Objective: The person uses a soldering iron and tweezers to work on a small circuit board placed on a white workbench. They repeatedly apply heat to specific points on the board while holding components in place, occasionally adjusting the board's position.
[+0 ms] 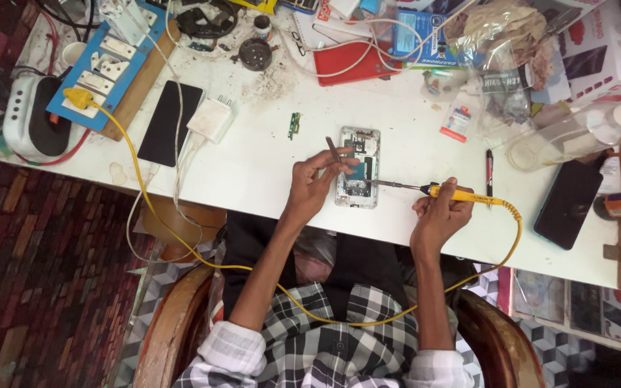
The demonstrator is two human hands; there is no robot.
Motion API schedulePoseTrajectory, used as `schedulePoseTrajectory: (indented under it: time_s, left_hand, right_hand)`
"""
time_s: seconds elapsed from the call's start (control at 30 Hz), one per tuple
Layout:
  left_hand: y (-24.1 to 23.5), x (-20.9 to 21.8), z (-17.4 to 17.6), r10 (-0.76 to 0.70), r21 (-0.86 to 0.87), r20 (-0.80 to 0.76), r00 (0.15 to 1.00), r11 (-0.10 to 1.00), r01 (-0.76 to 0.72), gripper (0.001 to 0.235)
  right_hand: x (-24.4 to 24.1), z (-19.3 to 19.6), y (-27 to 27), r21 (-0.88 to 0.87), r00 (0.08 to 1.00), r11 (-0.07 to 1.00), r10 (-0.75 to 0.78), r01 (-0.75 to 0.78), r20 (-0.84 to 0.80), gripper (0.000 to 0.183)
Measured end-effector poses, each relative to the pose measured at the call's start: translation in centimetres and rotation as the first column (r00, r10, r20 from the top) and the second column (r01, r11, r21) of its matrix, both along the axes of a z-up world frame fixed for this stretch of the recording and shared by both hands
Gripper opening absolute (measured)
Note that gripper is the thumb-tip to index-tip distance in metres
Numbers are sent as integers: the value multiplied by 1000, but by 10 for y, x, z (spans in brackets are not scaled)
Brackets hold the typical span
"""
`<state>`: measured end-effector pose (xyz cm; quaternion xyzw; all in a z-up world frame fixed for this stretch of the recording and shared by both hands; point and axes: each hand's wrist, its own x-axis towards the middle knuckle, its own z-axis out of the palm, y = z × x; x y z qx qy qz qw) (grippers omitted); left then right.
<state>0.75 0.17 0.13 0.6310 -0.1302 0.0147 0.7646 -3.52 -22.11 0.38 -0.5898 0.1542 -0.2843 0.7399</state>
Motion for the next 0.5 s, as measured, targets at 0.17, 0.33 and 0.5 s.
schedulePoseTrajectory:
  time_s: [0.17, 0.33, 0.5]
  left_hand:
    - [0, 0, -2, -17, 46, -33, 999, 999, 19, 26]
    - [0, 1, 0, 6, 48, 16, 1000, 999, -6, 22]
    - [0, 1, 7, -5, 65, 15, 1000, 998, 4, 27]
  right_hand:
    - [0, 0, 1, 8, 1000, 1000, -16, 16, -16, 29]
    - [-1, -1, -2, 88, 998, 994, -61, 61, -6, 29]
    - [0, 1, -2, 125, 999, 991, -43, 47, -29, 28]
